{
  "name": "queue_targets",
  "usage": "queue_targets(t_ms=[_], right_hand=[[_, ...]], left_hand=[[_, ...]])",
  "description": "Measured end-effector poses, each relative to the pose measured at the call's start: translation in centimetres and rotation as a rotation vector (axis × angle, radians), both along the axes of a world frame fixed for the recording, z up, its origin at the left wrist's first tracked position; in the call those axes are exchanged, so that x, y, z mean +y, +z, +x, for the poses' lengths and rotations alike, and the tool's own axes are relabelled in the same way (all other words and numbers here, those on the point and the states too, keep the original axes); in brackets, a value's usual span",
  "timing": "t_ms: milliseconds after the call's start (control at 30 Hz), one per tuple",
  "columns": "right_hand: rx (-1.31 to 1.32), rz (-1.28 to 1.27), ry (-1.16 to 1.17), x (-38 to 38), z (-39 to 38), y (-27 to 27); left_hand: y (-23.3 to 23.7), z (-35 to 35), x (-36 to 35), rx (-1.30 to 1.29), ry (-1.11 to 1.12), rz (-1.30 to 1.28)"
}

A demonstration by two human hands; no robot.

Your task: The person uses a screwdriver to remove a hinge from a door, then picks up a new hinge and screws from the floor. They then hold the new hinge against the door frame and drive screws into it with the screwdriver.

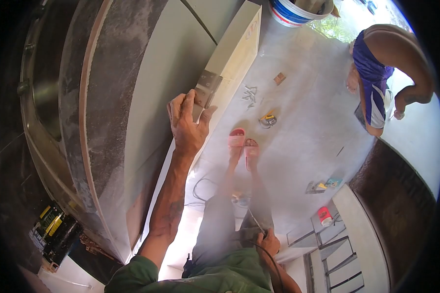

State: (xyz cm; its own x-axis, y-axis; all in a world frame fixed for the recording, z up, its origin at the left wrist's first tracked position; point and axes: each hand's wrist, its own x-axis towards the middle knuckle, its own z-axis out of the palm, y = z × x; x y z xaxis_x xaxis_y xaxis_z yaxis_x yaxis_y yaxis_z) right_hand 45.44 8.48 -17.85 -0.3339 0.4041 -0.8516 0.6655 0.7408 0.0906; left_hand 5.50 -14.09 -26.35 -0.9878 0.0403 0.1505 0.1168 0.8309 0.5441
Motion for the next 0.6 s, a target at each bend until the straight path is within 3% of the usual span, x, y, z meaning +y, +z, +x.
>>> queue_targets(t_ms=[600], right_hand=[[0.007,-0.011,-0.031,0.5,0.4,-0.2]], left_hand=[[-0.2,0.2,0.7,-0.051,0.029,0.069]])
